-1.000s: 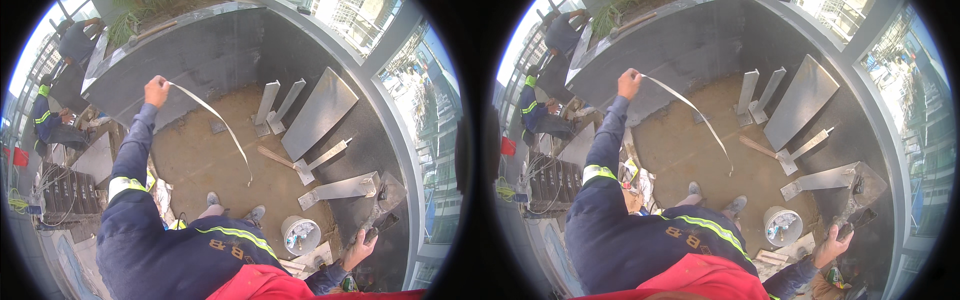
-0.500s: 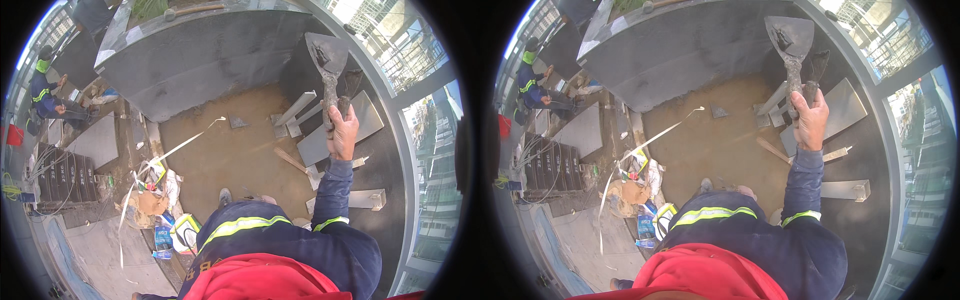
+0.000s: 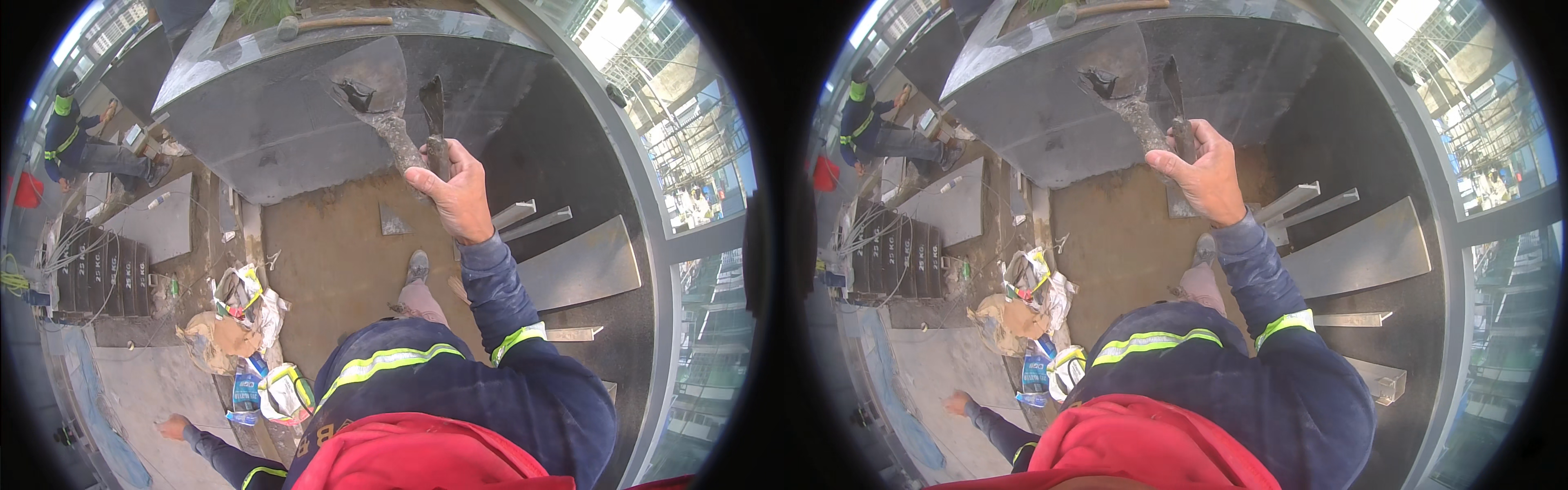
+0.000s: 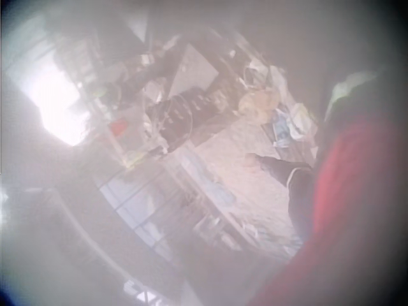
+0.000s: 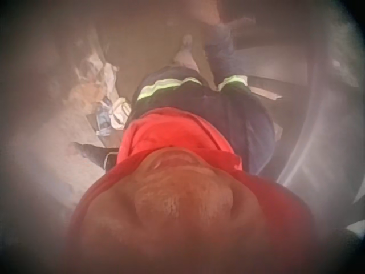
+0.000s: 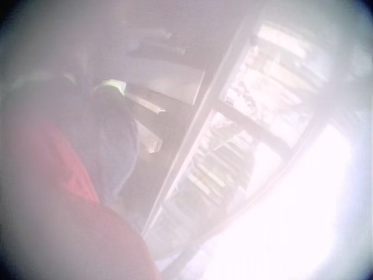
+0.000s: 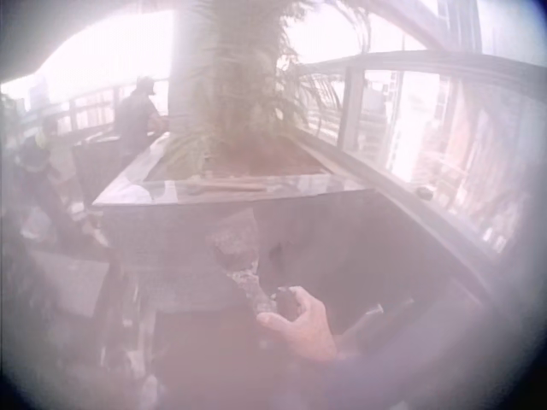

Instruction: The person scoops mortar from a bucket and applies it to the edge of a curved stone structure using a trowel. They smooth and shape the mortar along the seam, repeatedly adding small amounts and refining the surface.

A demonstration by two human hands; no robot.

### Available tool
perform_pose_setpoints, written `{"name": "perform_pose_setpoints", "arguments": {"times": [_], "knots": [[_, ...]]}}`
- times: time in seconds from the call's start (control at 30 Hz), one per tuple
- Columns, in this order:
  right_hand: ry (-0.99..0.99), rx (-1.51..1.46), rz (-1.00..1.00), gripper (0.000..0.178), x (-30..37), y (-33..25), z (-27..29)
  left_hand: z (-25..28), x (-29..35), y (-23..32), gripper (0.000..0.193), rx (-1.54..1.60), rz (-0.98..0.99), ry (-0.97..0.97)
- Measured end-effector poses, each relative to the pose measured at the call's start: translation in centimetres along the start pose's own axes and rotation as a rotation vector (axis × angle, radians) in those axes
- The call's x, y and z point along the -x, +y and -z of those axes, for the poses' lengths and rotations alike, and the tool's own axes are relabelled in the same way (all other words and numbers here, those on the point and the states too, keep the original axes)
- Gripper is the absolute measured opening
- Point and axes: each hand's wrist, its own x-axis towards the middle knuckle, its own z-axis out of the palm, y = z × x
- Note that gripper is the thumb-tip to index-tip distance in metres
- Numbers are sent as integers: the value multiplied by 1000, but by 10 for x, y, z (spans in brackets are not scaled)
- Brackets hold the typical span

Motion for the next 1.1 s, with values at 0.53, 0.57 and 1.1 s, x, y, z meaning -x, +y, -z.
{"name": "perform_pose_setpoints", "arguments": {"times": [0.53, 0.57, 1.1], "knots": [[76, -137, 15, 39, -155, 34, 168, 414, 627, 672, 45, 1600, -837, -2160], [90, -159, -18, 38, -156, 40, 180, 416, 635, 680, 41, 1618, -803, -2076], [-164, -67, -404, 43, -278, 51, 138, 353, 581, 810, 28, 1516, -1258, -1472]]}}
